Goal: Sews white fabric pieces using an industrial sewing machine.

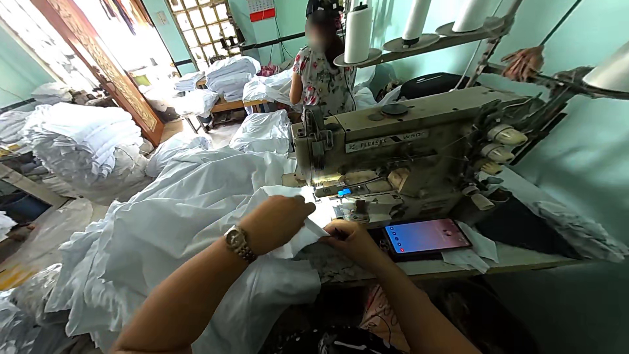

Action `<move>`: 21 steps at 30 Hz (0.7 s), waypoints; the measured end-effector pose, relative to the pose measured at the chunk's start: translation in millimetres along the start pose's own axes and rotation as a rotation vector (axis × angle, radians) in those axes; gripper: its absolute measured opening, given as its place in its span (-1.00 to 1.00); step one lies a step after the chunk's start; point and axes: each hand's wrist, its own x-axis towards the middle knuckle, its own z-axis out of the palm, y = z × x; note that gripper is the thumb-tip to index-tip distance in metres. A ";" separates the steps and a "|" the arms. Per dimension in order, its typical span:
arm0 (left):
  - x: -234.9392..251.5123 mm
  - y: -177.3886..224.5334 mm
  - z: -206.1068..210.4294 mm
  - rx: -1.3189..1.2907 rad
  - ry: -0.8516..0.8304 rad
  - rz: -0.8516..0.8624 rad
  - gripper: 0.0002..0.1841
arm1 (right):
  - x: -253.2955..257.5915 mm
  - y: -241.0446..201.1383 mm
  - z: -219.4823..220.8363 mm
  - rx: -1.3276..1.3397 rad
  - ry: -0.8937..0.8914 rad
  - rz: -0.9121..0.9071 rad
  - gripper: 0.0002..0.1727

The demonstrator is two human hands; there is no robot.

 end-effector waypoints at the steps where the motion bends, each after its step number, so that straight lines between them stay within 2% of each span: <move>1: 1.4 -3.1 5.0 0.069 0.052 -0.025 -0.79 | 0.3 -0.2 0.6 -0.003 0.004 -0.007 -0.81; 4: -0.8 -1.1 2.8 0.021 -0.001 -0.002 -0.65 | 2.6 -0.2 0.3 0.004 0.013 -0.033 -0.82; 6: -1.6 2.9 0.3 -0.024 -0.033 0.022 -0.74 | 1.9 0.2 0.5 -0.012 0.018 -0.027 -0.82; 8: -0.6 5.2 2.5 0.060 -0.003 -0.046 -0.80 | 1.1 0.4 1.6 -0.026 0.020 -0.023 -0.81; 12: -2.3 16.1 0.1 0.074 -0.040 -0.030 -0.81 | 0.9 0.2 0.6 -0.001 0.001 -0.016 -0.81; 16: 0.7 14.6 9.9 0.163 0.054 -0.112 -0.80 | -0.6 -1.6 1.9 0.004 0.004 -0.013 -0.80; 18: -1.3 16.5 8.7 0.125 0.018 -0.040 -0.73 | -1.4 -1.3 0.5 0.021 0.000 -0.020 -0.82; 21: -2.3 17.1 9.8 0.039 0.051 -0.006 -0.85 | -2.8 0.5 1.7 0.032 0.003 -0.031 -0.82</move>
